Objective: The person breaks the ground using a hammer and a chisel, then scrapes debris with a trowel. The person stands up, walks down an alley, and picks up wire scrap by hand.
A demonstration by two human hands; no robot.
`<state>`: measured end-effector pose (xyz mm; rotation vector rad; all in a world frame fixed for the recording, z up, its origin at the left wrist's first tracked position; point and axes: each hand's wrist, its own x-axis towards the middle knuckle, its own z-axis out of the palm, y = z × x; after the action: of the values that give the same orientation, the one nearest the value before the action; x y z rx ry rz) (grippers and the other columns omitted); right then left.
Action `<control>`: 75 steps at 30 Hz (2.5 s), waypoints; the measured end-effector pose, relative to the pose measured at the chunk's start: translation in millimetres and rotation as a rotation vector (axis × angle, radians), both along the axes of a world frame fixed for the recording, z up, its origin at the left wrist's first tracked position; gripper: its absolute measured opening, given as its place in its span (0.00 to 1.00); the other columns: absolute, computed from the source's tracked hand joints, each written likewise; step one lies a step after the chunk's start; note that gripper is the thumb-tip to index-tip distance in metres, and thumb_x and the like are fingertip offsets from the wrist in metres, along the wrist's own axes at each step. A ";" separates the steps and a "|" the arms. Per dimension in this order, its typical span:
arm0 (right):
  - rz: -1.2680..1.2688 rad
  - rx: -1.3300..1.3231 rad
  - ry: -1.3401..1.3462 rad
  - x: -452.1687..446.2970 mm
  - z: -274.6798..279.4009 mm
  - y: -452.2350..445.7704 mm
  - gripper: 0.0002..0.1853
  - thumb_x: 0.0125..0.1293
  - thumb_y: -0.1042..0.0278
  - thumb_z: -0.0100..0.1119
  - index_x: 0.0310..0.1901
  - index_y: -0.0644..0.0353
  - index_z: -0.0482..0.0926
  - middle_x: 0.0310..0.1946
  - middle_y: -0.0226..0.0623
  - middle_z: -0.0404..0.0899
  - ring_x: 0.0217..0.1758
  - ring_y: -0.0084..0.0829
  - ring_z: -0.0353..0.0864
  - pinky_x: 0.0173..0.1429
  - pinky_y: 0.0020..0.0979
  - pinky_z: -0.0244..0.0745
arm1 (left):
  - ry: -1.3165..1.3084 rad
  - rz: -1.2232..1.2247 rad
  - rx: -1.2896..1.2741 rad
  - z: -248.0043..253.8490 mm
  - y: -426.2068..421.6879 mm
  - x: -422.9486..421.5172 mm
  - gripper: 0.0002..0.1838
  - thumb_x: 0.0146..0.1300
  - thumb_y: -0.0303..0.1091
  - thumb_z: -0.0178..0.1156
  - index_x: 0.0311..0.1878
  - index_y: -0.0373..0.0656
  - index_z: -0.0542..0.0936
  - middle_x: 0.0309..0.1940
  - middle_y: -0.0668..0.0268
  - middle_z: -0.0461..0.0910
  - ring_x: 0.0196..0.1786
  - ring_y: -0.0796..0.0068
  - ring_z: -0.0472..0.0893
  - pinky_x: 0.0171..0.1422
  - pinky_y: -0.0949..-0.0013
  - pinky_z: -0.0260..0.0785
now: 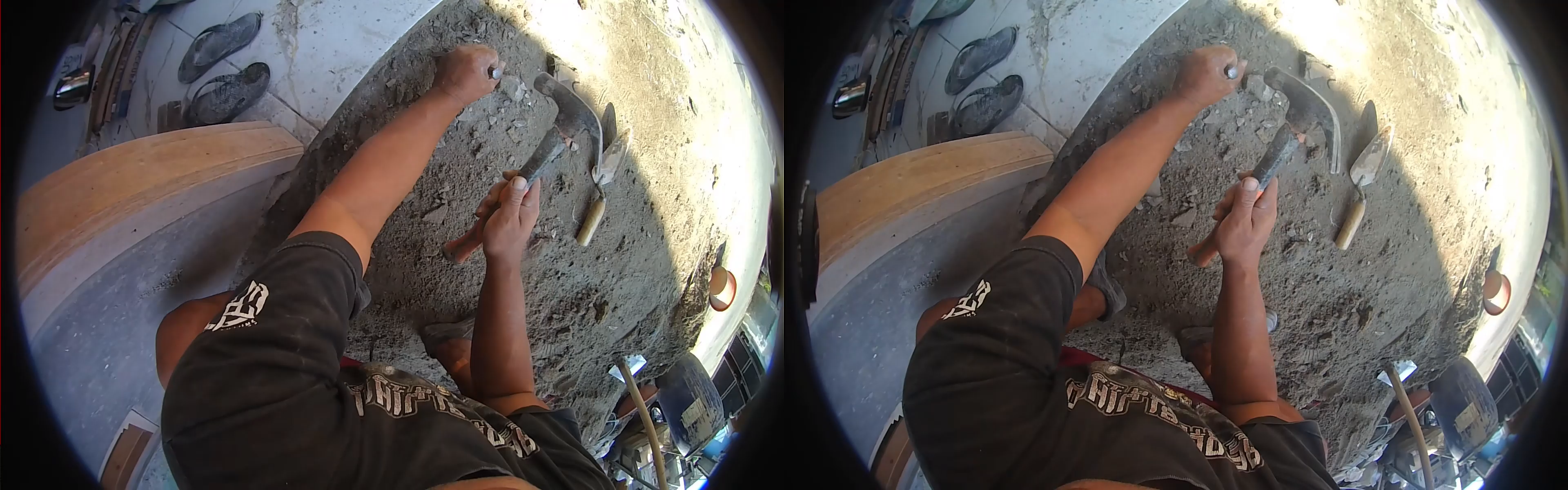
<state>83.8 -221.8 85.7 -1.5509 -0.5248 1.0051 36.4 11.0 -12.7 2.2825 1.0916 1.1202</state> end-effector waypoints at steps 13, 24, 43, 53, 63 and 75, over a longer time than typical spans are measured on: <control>0.129 -0.213 -0.145 -23.7 -11.7 19.6 0.19 0.79 0.48 0.43 0.43 0.59 0.68 0.20 0.29 0.68 0.19 0.20 0.68 0.22 0.25 0.66 | 0.132 -0.156 -0.061 -11.8 3.5 -12.6 0.08 0.45 0.30 0.68 0.30 0.49 0.81 0.31 0.63 0.82 0.38 0.55 0.83 0.40 0.56 0.75; -0.042 -0.150 0.160 -53.3 -19.8 15.8 0.19 0.78 0.48 0.46 0.40 0.59 0.66 0.19 0.29 0.69 0.16 0.22 0.69 0.21 0.28 0.68 | 0.159 -0.192 -0.080 -1.3 16.1 -12.5 0.11 0.44 0.30 0.69 0.35 0.49 0.82 0.34 0.63 0.82 0.39 0.54 0.82 0.43 0.56 0.76; -0.369 0.062 0.326 -67.5 -29.6 8.9 0.20 0.79 0.47 0.43 0.40 0.58 0.68 0.21 0.29 0.68 0.17 0.22 0.67 0.21 0.28 0.66 | 0.334 -0.261 -0.043 -10.7 4.1 -38.2 0.11 0.44 0.28 0.68 0.33 0.48 0.79 0.33 0.63 0.80 0.42 0.55 0.81 0.47 0.55 0.73; -0.232 -0.152 0.323 -18.1 -27.2 -6.0 0.22 0.79 0.45 0.40 0.45 0.60 0.67 0.22 0.30 0.66 0.19 0.24 0.69 0.23 0.28 0.70 | 0.367 -0.657 0.127 17.6 -15.9 -14.1 0.07 0.50 0.37 0.70 0.30 0.50 0.81 0.32 0.67 0.81 0.43 0.61 0.83 0.53 0.58 0.73; -0.216 -0.124 0.342 4.4 -21.9 -7.4 0.21 0.79 0.45 0.40 0.45 0.59 0.67 0.23 0.30 0.67 0.19 0.24 0.68 0.23 0.28 0.69 | 0.285 -0.262 -0.085 10.5 -9.2 -33.1 0.19 0.65 0.44 0.63 0.23 0.40 0.76 0.23 0.57 0.76 0.29 0.50 0.78 0.34 0.51 0.70; -0.157 -0.076 0.337 13.9 -5.4 -6.9 0.22 0.79 0.45 0.41 0.45 0.61 0.68 0.23 0.30 0.68 0.19 0.22 0.70 0.23 0.27 0.70 | 0.371 -0.008 -0.182 8.8 -54.9 -54.6 0.20 0.65 0.48 0.61 0.24 0.42 0.78 0.24 0.55 0.78 0.30 0.48 0.80 0.36 0.49 0.72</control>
<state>97.7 -228.7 80.3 -1.4256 -0.1293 1.1450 -18.2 -43.9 -3.8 2.3984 1.2574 0.5756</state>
